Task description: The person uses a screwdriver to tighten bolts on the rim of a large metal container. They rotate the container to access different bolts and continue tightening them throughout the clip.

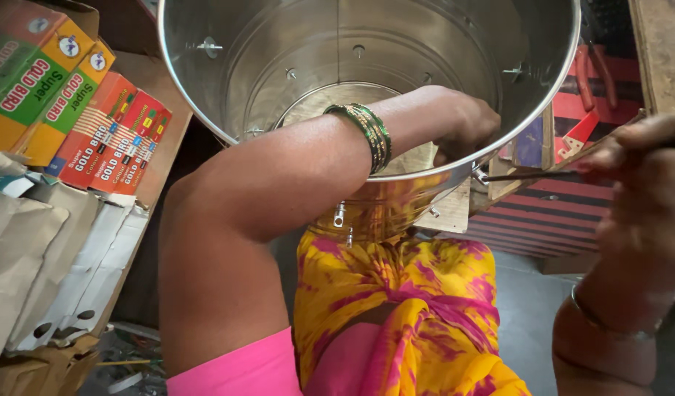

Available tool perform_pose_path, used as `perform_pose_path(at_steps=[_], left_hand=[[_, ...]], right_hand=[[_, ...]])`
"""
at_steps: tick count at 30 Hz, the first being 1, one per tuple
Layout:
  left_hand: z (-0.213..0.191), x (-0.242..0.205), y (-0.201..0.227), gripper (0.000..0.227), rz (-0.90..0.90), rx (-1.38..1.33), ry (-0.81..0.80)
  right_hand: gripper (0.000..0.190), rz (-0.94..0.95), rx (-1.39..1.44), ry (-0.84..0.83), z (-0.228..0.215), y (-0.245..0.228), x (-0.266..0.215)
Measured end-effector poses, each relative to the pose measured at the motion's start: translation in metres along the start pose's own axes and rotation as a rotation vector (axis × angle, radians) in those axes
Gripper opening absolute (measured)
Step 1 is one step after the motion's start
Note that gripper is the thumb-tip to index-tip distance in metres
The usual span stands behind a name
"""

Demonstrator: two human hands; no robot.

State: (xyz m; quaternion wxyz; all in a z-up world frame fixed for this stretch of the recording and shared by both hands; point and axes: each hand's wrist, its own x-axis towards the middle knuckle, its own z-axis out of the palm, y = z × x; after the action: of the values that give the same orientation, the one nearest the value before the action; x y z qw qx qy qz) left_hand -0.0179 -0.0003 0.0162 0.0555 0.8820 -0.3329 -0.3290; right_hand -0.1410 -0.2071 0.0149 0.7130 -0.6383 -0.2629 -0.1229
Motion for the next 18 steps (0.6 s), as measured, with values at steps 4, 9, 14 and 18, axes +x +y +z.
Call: perform_pose_path(at_steps=[4,9,14,18], left_hand=[[0.001,0.005,0.0,0.02,-0.001,0.054,-0.01],[0.001,0.006,-0.002,0.023,0.041,0.103,0.015],[-0.002,0.007,-0.002,0.02,0.03,0.066,-0.006],[-0.001,0.004,-0.004,0.021,0.039,0.045,-0.005]], right_hand=[[0.003,-0.056,-0.113,-0.012,0.004,0.02,0.023],[0.009,-0.077,-0.191,0.1,-0.023,0.075,0.038],[0.009,-0.049,-0.187,0.233,-0.052,0.125,0.04],[0.01,0.027,-0.102,0.322,-0.057,0.154,0.034]])
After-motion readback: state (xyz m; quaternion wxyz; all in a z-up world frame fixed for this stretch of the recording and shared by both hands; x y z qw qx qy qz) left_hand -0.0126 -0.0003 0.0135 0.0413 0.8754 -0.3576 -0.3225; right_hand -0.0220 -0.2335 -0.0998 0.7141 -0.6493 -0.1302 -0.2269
